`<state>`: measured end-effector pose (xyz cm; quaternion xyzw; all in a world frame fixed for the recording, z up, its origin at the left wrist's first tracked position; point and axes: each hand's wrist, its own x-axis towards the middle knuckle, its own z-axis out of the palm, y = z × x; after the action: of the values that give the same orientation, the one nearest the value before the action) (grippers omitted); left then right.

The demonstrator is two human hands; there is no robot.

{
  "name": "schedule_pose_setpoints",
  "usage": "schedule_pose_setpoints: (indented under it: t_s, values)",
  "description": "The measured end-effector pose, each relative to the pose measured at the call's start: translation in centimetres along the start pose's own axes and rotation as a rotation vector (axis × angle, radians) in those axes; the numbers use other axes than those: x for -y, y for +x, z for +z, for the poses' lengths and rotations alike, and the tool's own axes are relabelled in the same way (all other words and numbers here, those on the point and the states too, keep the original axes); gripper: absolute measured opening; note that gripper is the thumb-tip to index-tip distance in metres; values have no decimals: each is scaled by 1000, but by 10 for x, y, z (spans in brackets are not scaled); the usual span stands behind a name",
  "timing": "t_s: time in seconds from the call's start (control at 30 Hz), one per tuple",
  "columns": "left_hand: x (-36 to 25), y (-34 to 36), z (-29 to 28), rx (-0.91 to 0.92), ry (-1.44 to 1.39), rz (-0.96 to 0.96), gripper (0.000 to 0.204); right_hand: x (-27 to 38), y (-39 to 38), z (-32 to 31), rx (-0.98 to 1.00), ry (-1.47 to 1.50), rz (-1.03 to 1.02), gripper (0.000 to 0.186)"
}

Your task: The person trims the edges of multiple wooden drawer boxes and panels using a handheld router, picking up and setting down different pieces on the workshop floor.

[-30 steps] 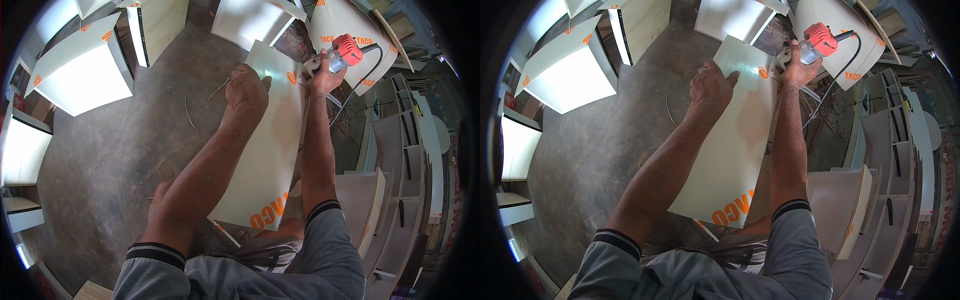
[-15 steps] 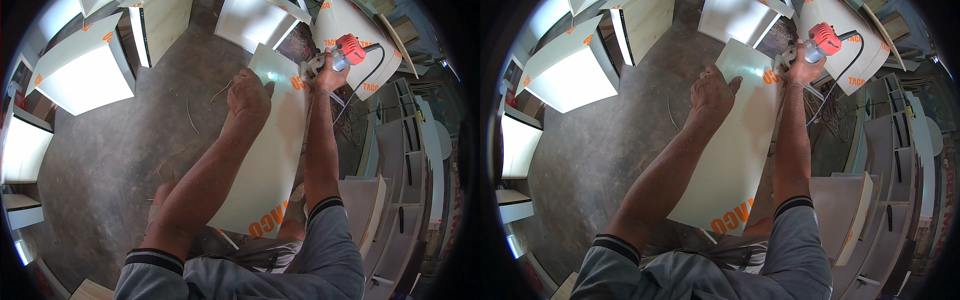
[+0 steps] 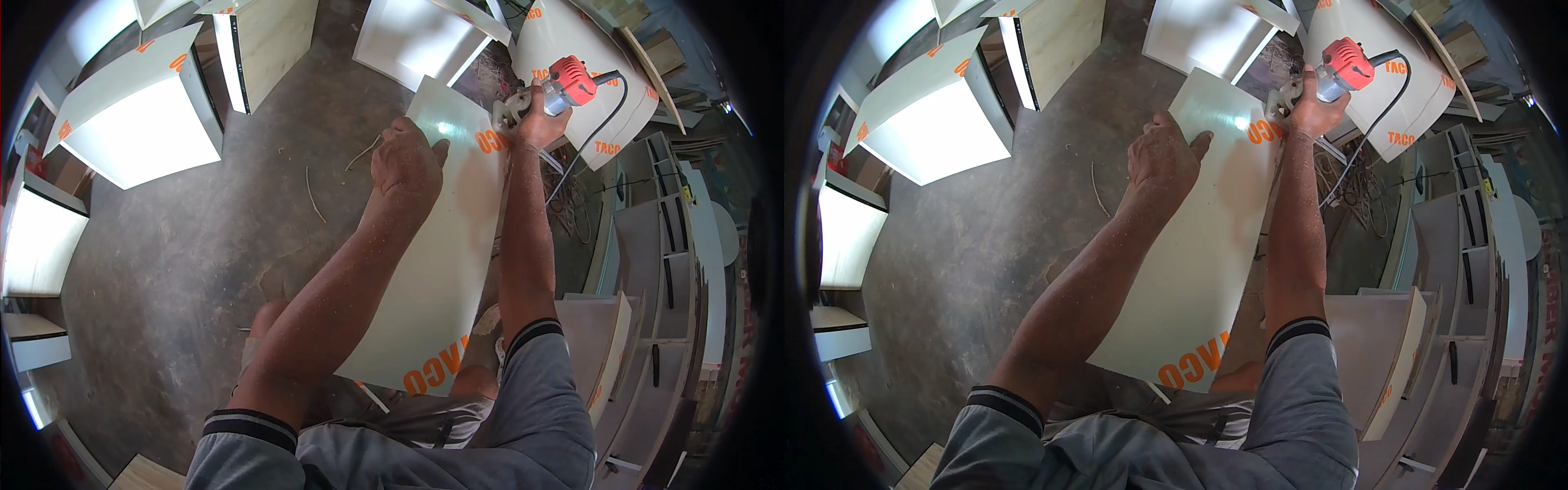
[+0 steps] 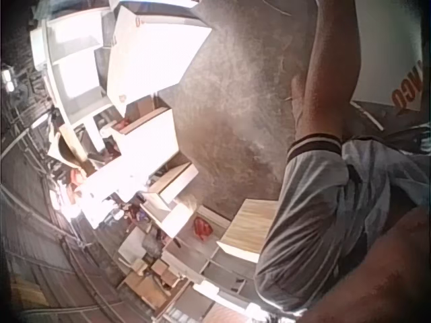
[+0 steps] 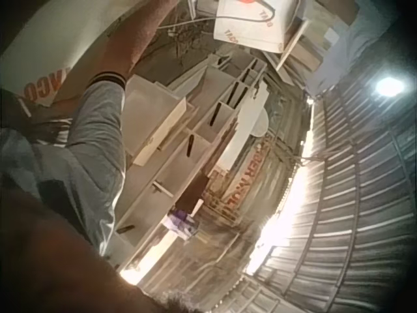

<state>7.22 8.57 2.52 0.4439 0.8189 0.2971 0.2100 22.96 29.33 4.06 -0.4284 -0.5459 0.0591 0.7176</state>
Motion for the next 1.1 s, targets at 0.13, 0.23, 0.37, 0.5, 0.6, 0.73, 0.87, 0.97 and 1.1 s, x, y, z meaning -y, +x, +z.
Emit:
schedule_pose_setpoints:
  t_s: [0.13,0.23,0.37,0.5,0.6,0.73,0.87,0.97,1.1]
  values:
    - [1,0,2,-14,-20,13,69,-6,3,3,-8,-28,-4,59]
    - [0,1,1,-26,-54,3,70,-7,6,0,-17,-41,-16,59]
    - [-2,2,-5,-57,-27,34,69,7,6,-12,10,-67,26,57]
    - [-5,0,-4,-33,-41,-11,69,36,-10,-72,0,259,29,41]
    - [-2,1,-3,-41,-71,-9,66,73,-34,-143,6,349,111,41]
    - [3,6,1,-211,-65,9,50,126,-70,-241,-57,222,124,41]
    - [3,15,4,-234,-135,-70,45,163,-100,-320,-96,103,21,40]
    - [3,15,3,-158,-115,-56,48,185,-109,-359,-113,19,81,42]
    - [-6,6,3,-151,-78,10,53,206,-109,-392,-180,-20,85,45]
